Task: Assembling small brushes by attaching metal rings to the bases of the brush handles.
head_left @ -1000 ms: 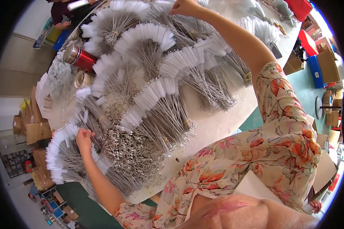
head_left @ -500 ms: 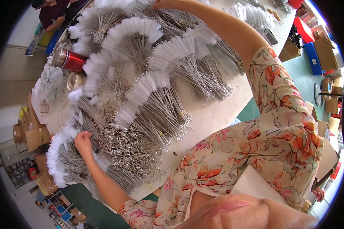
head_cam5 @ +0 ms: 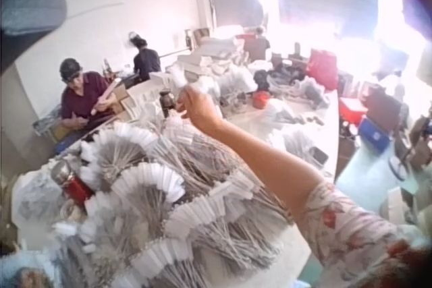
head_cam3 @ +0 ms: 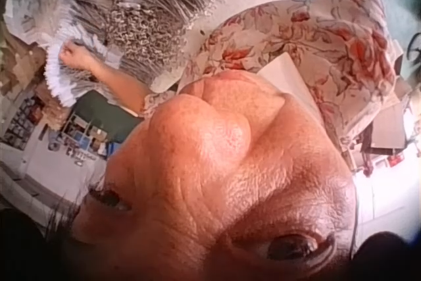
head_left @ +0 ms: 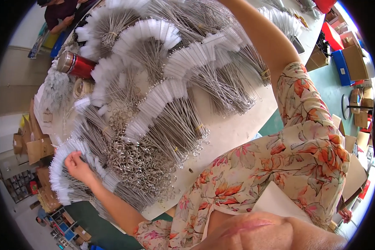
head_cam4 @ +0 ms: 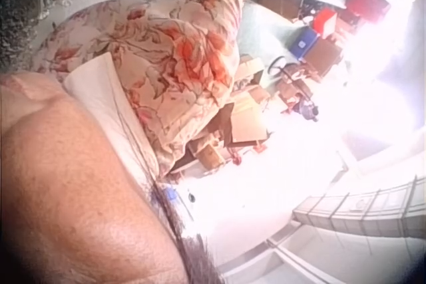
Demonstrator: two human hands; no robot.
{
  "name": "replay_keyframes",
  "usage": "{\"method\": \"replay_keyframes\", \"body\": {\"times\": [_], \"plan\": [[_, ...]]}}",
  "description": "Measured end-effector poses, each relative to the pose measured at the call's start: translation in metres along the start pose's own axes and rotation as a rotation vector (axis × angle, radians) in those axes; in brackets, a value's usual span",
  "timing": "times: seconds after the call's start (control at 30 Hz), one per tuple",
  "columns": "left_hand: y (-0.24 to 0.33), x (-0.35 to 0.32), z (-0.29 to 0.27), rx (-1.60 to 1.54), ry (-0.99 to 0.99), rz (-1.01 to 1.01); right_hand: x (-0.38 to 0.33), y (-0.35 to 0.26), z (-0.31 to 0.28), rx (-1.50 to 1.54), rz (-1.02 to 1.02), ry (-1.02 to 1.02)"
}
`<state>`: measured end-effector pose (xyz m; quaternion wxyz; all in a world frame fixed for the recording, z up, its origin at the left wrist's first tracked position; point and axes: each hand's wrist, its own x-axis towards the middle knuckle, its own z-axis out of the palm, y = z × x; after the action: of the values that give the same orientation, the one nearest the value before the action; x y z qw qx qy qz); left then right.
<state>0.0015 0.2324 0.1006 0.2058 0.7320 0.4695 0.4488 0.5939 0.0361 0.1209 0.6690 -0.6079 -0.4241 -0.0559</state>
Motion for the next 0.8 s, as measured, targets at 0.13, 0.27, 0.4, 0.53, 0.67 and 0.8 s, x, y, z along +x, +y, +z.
{"method": "replay_keyframes", "body": {"times": [0.13,0.27,0.4,0.53,0.67,0.8], "plan": [[0.051,-0.027,-0.003,-0.101,-0.045,-0.149,0.016,0.029,-0.046,0.173,0.283,-0.033],[0.063,-0.067,-0.013,-0.192,-0.092,-0.273,-0.026,0.046,-0.034,-0.917,-0.03,-0.499],[0.059,-0.104,-0.017,-0.24,-0.13,-0.31,-0.042,0.074,-0.03,-1.001,-0.027,-0.419],[0.059,-0.136,-0.03,-0.39,-0.133,-0.419,-0.032,0.098,-0.028,-1.029,-0.006,-0.422],[0.055,-0.168,-0.04,-0.482,-0.083,-0.525,-0.031,0.088,-0.009,-0.967,0.165,-0.288],[0.051,-0.196,-0.046,-0.633,-0.034,-0.485,-0.012,0.018,-0.005,-0.66,-0.053,0.157]]}}
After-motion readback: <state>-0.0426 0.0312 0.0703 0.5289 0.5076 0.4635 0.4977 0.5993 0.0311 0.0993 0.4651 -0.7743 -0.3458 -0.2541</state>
